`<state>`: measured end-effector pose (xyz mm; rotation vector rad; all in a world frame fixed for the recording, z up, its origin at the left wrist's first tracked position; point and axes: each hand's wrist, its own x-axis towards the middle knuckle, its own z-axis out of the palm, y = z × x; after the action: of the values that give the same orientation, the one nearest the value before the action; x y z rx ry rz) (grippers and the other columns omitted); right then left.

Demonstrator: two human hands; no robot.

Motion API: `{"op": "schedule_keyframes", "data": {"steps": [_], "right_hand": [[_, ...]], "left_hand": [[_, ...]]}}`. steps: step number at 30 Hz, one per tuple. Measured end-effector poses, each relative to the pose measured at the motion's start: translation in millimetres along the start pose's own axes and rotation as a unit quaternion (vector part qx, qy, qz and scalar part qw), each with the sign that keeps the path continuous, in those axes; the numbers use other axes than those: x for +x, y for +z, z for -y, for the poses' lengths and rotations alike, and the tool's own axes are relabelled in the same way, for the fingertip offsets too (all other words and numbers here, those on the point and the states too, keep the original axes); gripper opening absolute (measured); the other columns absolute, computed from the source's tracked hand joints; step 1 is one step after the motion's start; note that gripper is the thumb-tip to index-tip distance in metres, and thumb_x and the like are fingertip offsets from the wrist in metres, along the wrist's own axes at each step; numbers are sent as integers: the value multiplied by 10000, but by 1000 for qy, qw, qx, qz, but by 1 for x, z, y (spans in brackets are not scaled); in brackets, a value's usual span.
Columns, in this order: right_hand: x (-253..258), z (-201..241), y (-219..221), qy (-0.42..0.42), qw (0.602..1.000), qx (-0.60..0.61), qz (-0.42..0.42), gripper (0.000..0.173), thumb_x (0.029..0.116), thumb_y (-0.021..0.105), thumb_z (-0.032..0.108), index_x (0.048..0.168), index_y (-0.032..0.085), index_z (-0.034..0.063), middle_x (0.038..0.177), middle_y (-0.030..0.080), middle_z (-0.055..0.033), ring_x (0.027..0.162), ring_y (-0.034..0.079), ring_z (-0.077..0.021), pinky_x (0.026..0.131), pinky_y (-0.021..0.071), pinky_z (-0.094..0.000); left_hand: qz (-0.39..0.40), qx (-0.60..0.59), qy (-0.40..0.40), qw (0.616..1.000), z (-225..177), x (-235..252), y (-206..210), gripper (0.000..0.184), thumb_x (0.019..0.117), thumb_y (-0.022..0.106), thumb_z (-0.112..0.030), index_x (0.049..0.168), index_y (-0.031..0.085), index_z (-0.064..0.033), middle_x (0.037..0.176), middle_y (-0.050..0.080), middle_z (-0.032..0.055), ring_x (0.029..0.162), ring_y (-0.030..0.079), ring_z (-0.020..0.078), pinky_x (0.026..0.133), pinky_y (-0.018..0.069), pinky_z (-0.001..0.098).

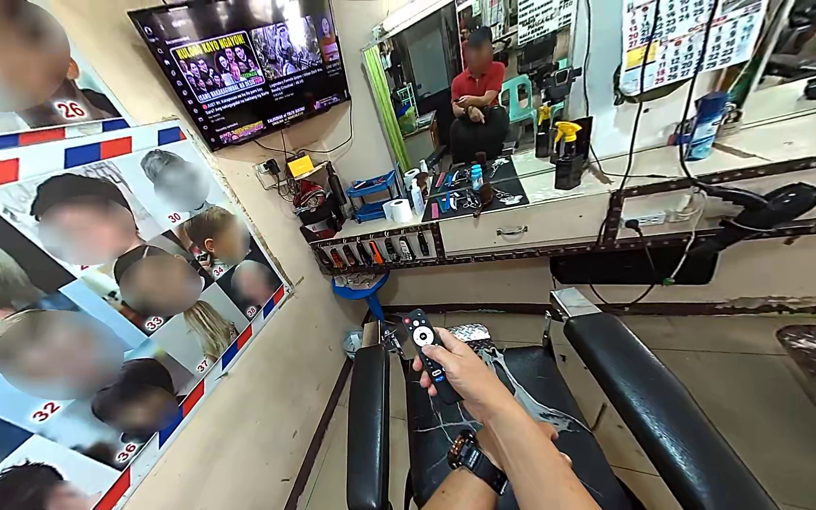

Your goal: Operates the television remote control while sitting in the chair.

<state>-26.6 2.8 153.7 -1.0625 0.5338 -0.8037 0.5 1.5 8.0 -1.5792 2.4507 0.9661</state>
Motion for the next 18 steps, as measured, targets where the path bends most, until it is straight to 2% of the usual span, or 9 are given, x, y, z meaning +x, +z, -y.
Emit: {"op": "schedule_keyframes", "data": {"steps": [3, 7, 13, 16, 18], "right_hand": [[0, 0, 1, 1, 1000, -11, -6, 288, 1100, 437, 191, 1338, 522, 53, 819, 675, -111, 596, 658, -180, 531, 569, -286], [-1, 1, 1, 8, 1000, -28, -8, 288, 1108, 434, 224, 1295, 558, 45, 787, 661, -94, 583, 647, -165, 523, 560, -273], [-3, 3, 3, 37, 999, -29, -16, 257, 1113, 419, 189, 1317, 492, 49, 926, 716, -129, 679, 716, -222, 594, 611, -329], [-5, 4, 7, 55, 998, -24, -4, 257, 1114, 394, 176, 1335, 444, 56, 872, 702, -132, 631, 703, -222, 558, 601, -327], [-6, 5, 8, 60, 998, -19, 8, 308, 1108, 394, 178, 1397, 420, 77, 832, 678, -129, 592, 677, -212, 534, 586, -318]], "left_hand": [[-75, 16, 36, 996, 26, 13, 24, 527, 1022, 543, -536, 1385, 633, -164, 1239, 718, 137, 1152, 680, 314, 1021, 506, 556], [10, -3, -15, 1000, -9, -5, -8, 523, 1054, 536, -447, 1454, 571, -111, 1328, 673, 180, 1244, 636, 346, 1090, 453, 562], [9, 0, -29, 1000, -12, -6, -10, 534, 1049, 534, -465, 1459, 568, -124, 1331, 671, 177, 1236, 639, 347, 1076, 465, 561], [0, -31, -24, 999, -10, -4, -7, 525, 1046, 562, -413, 1447, 575, -74, 1334, 665, 201, 1251, 629, 360, 1096, 447, 548], [7, -37, -23, 999, -7, 0, -4, 520, 1052, 559, -400, 1447, 568, -63, 1334, 661, 210, 1254, 627, 369, 1097, 447, 560]]}}
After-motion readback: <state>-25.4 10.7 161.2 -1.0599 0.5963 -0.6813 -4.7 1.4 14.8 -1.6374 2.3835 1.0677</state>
